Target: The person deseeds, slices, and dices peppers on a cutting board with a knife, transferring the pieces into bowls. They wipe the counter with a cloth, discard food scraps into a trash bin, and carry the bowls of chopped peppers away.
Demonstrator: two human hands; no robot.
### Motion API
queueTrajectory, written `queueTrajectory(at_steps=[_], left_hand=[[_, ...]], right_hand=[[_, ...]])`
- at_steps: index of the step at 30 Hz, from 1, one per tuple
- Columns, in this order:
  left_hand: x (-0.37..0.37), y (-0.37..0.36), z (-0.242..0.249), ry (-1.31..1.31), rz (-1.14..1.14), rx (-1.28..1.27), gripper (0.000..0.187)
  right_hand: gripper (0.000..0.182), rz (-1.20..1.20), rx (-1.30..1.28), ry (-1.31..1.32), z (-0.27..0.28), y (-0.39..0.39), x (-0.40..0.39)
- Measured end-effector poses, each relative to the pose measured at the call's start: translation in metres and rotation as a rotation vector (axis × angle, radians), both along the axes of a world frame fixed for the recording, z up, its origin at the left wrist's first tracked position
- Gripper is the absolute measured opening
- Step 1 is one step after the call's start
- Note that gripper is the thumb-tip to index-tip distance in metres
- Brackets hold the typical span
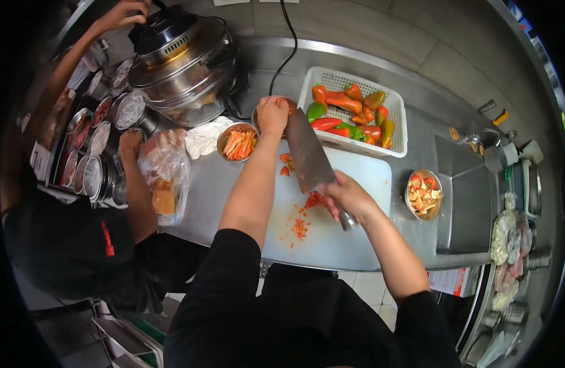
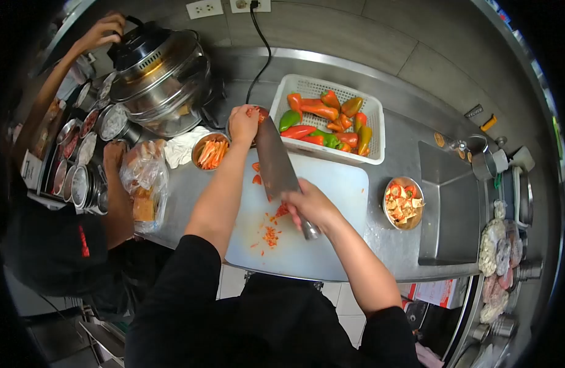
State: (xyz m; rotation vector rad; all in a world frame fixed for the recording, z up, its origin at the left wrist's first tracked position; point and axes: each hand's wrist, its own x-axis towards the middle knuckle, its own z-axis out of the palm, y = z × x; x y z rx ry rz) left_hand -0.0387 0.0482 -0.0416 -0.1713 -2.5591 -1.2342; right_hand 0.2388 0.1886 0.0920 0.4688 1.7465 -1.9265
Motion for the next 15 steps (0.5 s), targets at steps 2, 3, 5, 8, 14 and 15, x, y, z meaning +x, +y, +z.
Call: queueTrajectory(at_steps=[2, 3, 5, 8, 14, 15], left_hand=[[-0.004, 0.001, -0.011, -0.110, -0.020, -0.161, 0.034], [-0.006, 0.002, -0.011, -0.203, -0.028, -0.324, 0.040], [0.012, 0.003, 0.007, -0.257, -0.116, -0.485, 0.049], [0.021, 0.012, 0.008, -0.099, -0.002, -0.553, 0.051], [0.112, -0.010, 0.036, 0.101, -0.147, -0.143, 0.032], [0.141, -0.016, 0.043, 0.065, -0.253, -0.036, 0.027]], right_hand=[[0.019, -0.013, 0.017, 0.007, 0.007, 0.011, 0.043], [0.020, -0.043, 0.023, -0.003, 0.010, 0.017, 0.066], [0.018, -0.034, 0.096, -0.050, 0.009, 0.032, 0.105], [0.017, -0.060, 0.199, -0.086, -0.003, 0.050, 0.158], [0.019, 0.060, 0.836, 0.077, -0.029, 0.083, 0.209], [0.019, 0.087, 0.996, 0.214, -0.037, 0.088, 0.214]])
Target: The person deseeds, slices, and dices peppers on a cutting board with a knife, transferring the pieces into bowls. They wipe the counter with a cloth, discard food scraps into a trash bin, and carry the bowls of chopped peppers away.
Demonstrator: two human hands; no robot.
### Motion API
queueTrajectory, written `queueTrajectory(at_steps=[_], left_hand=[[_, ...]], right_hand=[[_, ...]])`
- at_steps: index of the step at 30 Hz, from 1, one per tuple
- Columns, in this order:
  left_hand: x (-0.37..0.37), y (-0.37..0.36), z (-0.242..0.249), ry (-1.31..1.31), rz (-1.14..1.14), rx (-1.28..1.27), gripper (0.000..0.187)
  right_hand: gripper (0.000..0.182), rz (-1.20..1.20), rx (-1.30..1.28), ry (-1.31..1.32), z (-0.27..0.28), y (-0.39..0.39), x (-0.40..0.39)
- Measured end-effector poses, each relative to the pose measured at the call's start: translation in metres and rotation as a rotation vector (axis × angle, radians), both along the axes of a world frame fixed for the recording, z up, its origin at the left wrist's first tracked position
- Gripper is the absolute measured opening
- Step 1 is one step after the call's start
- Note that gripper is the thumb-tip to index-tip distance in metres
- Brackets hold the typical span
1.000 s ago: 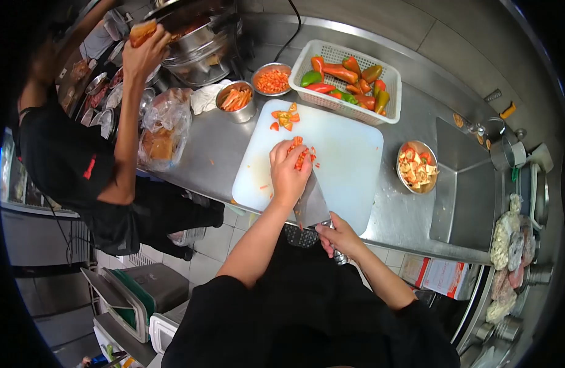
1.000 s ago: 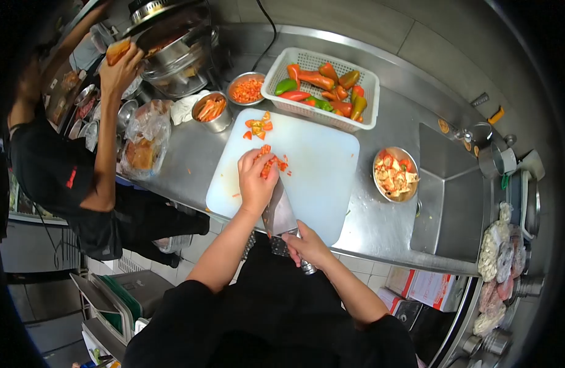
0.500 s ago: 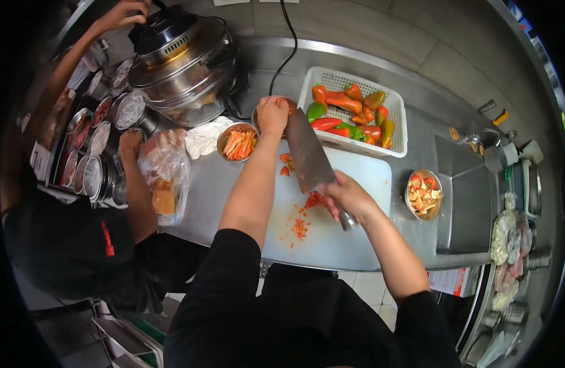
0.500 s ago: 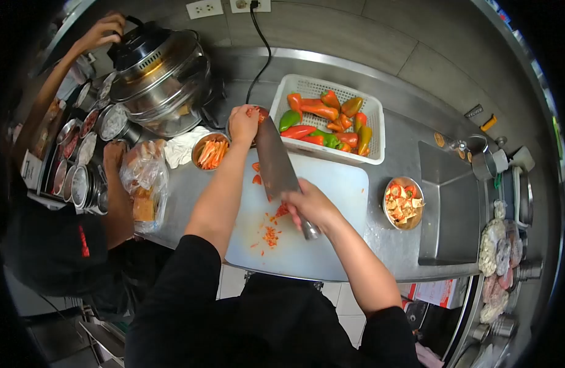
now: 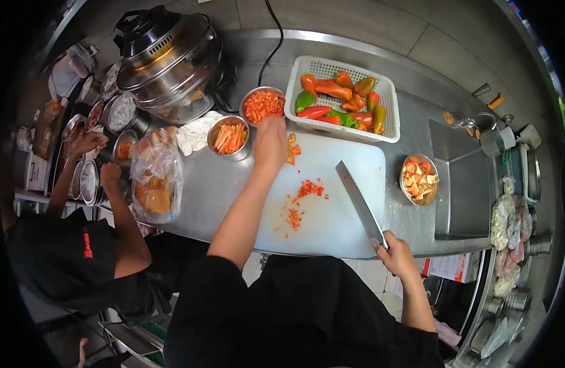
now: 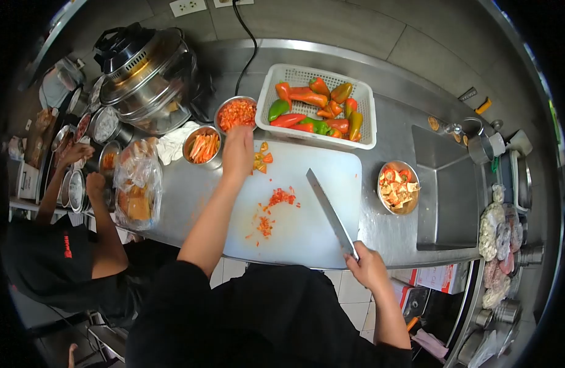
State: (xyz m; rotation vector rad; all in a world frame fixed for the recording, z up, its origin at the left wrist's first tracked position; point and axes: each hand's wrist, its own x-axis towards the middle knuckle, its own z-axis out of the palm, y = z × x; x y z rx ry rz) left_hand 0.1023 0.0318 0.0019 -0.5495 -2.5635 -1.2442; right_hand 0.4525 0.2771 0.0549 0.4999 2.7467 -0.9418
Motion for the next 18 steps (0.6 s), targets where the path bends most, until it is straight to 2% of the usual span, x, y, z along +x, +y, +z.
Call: queueTrajectory(at_steps=[2, 4, 5, 7, 8, 11, 13, 14, 16, 18], left_hand=[[0.049, -0.003, -0.038, 0.097, -0.114, 0.080, 0.020], [0.102, -0.006, -0.040, -0.149, -0.189, -0.004, 0.025], [0.120, -0.010, -0.044, -0.158, -0.180, -0.009, 0.025], [0.148, -0.014, -0.053, 0.031, -0.337, -0.074, 0.035], [0.160, -0.018, -0.055, 0.027, -0.329, -0.080, 0.035], [0.187, -0.037, -0.060, 0.051, -0.252, -0.032, 0.044], [0.196, -0.052, -0.067, -0.009, -0.034, -0.036, 0.047], [0.196, -0.060, -0.070, -0.003, -0.027, -0.042, 0.047], [0.194, -0.071, -0.072, 0.016, 0.187, -0.060, 0.046], [0.182, -0.078, -0.076, -0.039, 0.228, -0.092, 0.042]], right_hand=[[0.021, 0.002, 0.021, 0.012, -0.003, 0.009, -0.009], [0.021, 0.124, 0.222, 0.170, -0.024, 0.023, -0.019], [0.021, 0.132, 0.213, 0.163, -0.031, 0.027, -0.024], [0.020, 0.246, 0.305, 0.231, -0.040, 0.030, -0.039], [0.020, 0.253, 0.298, 0.231, -0.042, 0.029, -0.046], [0.019, 0.386, 0.328, 0.252, -0.048, 0.012, -0.059], [0.019, 0.485, 0.311, 0.252, -0.053, -0.004, -0.064], [0.019, 0.491, 0.306, 0.259, -0.052, -0.012, -0.064], [0.019, 0.601, 0.211, 0.277, -0.050, -0.024, -0.062], [0.019, 0.634, 0.204, 0.248, -0.042, -0.026, -0.058]])
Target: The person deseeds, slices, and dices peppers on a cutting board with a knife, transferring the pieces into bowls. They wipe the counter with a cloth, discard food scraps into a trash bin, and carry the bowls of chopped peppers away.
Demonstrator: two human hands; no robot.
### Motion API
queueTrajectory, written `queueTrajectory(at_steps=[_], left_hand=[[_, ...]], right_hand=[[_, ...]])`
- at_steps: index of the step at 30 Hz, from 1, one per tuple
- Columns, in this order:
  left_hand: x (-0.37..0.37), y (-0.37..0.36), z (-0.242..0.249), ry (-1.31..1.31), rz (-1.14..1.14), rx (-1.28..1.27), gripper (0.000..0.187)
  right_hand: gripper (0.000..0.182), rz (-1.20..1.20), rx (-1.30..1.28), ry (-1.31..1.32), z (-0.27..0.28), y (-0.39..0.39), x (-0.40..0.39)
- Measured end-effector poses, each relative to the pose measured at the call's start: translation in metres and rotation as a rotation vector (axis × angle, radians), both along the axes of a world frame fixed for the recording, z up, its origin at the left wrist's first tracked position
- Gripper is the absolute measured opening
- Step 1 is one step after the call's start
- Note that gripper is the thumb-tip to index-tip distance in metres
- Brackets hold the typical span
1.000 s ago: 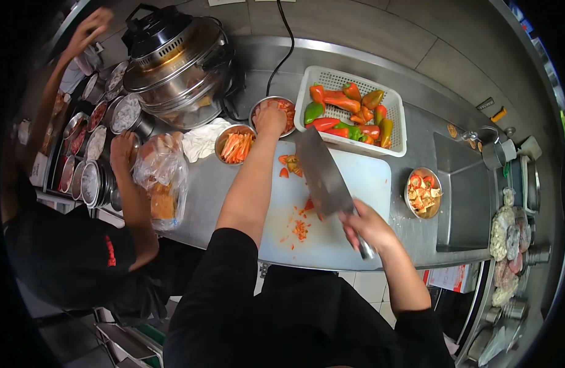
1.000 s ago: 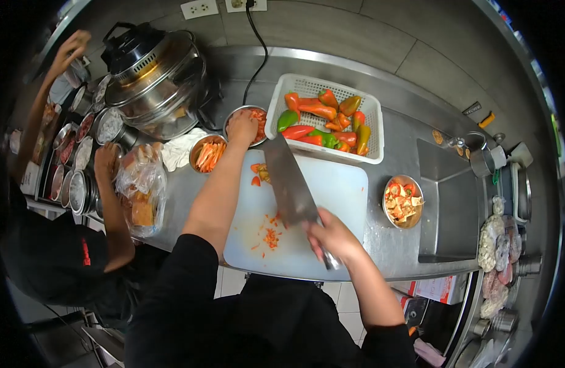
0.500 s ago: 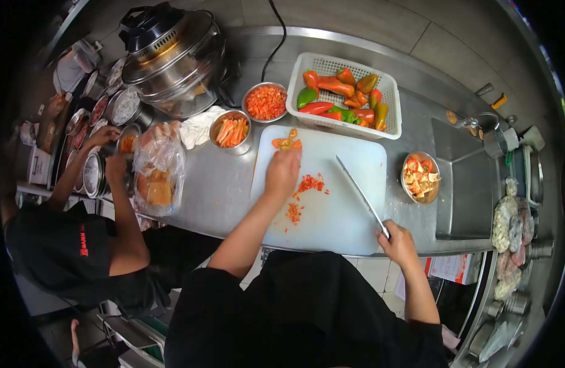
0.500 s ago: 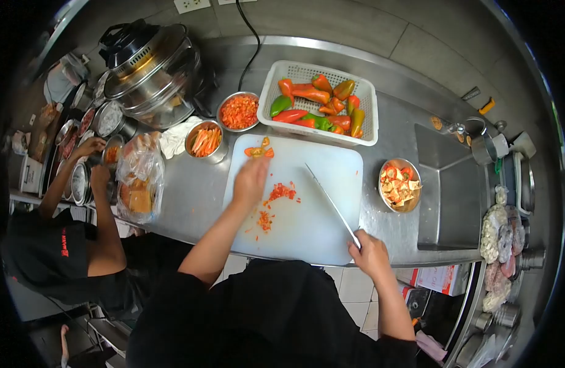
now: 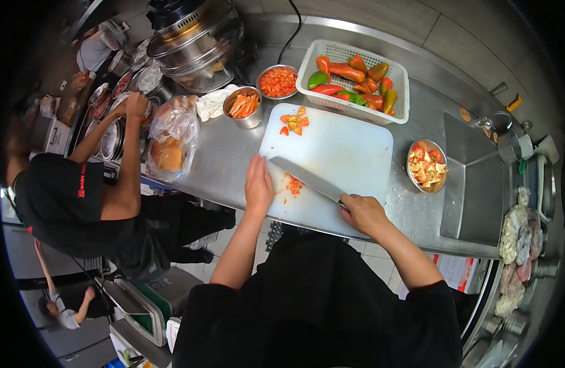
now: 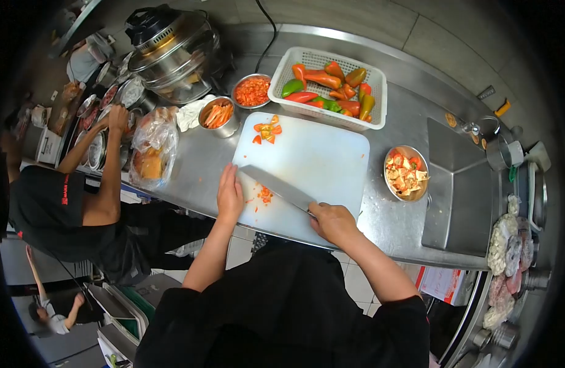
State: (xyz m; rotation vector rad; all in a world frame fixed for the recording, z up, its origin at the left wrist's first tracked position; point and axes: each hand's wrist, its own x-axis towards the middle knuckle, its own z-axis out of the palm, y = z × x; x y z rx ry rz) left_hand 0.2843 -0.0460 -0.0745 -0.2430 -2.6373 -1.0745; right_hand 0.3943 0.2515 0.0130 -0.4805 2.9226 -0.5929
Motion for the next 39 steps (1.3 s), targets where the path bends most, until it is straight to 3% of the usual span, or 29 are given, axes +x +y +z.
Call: queueTrajectory(at_steps=[6, 8, 9, 11, 14, 15, 16, 18, 19, 23, 25, 26, 28, 30, 31, 32, 35, 39], left_hand=[[-0.033, 0.013, 0.005, 0.029, -0.044, -0.267, 0.048], [-0.027, 0.016, 0.003, 0.074, -0.274, -0.279, 0.054], [-0.022, 0.017, 0.005, 0.073, -0.278, -0.279, 0.054], [-0.008, 0.017, 0.007, -0.093, -0.617, -0.087, 0.059], [0.023, 0.016, 0.022, -0.061, -0.580, -0.050, 0.065], [0.031, 0.012, 0.020, -0.105, -0.532, -0.074, 0.082], [0.040, 0.011, 0.024, -0.108, -0.532, -0.074, 0.082], [0.055, 0.007, 0.032, -0.031, -0.348, -0.384, 0.101], [0.057, 0.001, 0.024, -0.038, -0.305, -0.410, 0.112], [0.037, 0.010, 0.001, -0.032, -0.055, -0.456, 0.103], [0.028, 0.024, -0.006, -0.039, -0.043, -0.433, 0.098], [0.026, 0.033, -0.009, -0.047, -0.028, -0.409, 0.093], [0.027, 0.053, -0.002, -0.013, -0.033, -0.380, 0.083], [0.029, 0.067, 0.001, -0.021, -0.240, -0.236, 0.076], [0.030, 0.070, 0.001, 0.071, -0.293, -0.133, 0.058], [0.031, 0.070, 0.001, 0.065, -0.290, -0.134, 0.058], [0.033, 0.069, 0.005, -0.052, -0.071, 0.401, 0.049], [0.022, 0.076, -0.005, 0.019, -0.025, 0.088, 0.048]], right_hand=[[0.021, -0.077, -0.051, -0.007, 0.008, 0.022, 0.007], [0.022, -0.200, 0.046, -0.007, 0.008, 0.030, 0.005], [0.022, -0.225, 0.059, -0.015, 0.006, 0.033, 0.005], [0.022, -0.228, 0.068, -0.001, -0.002, 0.028, 0.008], [0.021, -0.196, 0.056, -0.002, -0.004, 0.010, 0.016], [0.021, -0.164, 0.033, -0.023, -0.004, 0.001, 0.019], [0.021, -0.164, 0.032, -0.026, -0.004, -0.006, 0.024], [0.022, -0.113, -0.040, -0.068, 0.004, -0.017, 0.031], [0.021, -0.101, -0.058, -0.083, 0.011, -0.018, 0.033], [0.020, -0.156, -0.131, -0.117, 0.010, -0.008, 0.048], [0.019, -0.472, -0.489, -0.449, 0.005, 0.010, 0.062], [0.019, -0.470, -0.486, -0.452, -0.004, 0.024, 0.073], [0.015, -0.624, -1.072, -0.604, -0.030, 0.050, 0.095], [0.015, -0.668, -1.184, -0.629, -0.043, 0.058, 0.115], [0.016, -0.722, -1.299, -0.641, -0.048, 0.060, 0.121], [0.016, -0.722, -1.298, -0.648, -0.057, 0.060, 0.124], [0.025, -0.732, -1.356, -0.704, -0.061, 0.029, 0.115], [0.024, -0.589, -1.241, -0.744, -0.056, -0.022, 0.075]])
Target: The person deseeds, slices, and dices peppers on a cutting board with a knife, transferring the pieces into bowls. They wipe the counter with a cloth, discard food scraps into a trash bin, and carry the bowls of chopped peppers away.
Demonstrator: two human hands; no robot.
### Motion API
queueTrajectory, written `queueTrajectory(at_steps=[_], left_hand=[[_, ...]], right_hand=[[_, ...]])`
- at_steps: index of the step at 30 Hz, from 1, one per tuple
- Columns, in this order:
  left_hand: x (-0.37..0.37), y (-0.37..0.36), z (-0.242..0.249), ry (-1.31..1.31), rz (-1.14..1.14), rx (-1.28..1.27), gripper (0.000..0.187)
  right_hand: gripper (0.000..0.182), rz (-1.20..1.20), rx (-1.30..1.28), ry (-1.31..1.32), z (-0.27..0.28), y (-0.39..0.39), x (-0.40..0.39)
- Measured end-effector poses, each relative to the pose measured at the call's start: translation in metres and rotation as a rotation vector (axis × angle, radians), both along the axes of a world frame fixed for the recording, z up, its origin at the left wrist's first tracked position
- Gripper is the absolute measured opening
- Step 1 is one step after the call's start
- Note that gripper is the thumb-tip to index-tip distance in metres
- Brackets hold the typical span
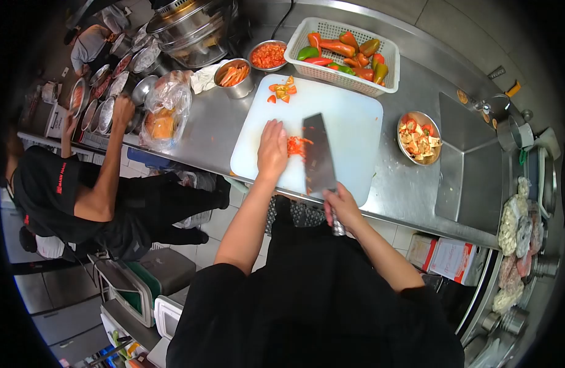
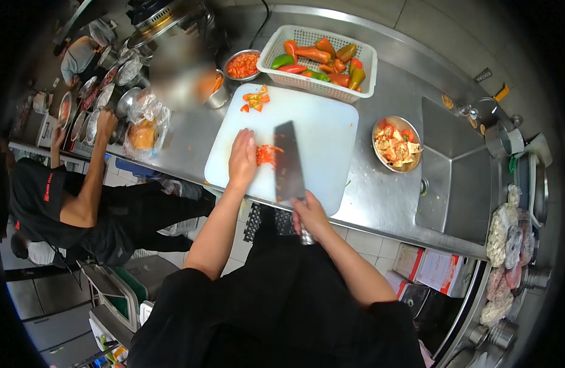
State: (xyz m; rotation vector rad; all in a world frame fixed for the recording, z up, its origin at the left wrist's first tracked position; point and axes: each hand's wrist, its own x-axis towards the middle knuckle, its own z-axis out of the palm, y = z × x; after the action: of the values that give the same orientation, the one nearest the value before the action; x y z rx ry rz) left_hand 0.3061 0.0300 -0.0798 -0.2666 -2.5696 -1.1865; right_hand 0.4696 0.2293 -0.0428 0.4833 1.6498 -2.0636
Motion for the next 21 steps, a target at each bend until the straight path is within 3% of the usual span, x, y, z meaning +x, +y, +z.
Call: queueTrajectory(at_steps=[7, 15, 21], left_hand=[[0.005, 0.002, 0.006, 0.023, -0.048, -0.078, 0.049], [0.003, -0.002, 0.019, 0.105, 0.076, 0.053, 0.039], [-0.111, 0.014, 0.084, 0.305, -0.055, 0.157, 0.038]], right_hand=[[0.021, 0.098, 0.009, 0.040, -0.002, -0.062, -0.035], [0.014, 0.191, -0.071, 0.098, 0.010, -0.065, -0.045], [0.016, 0.070, 0.118, 0.244, 0.067, -0.065, -0.136]])
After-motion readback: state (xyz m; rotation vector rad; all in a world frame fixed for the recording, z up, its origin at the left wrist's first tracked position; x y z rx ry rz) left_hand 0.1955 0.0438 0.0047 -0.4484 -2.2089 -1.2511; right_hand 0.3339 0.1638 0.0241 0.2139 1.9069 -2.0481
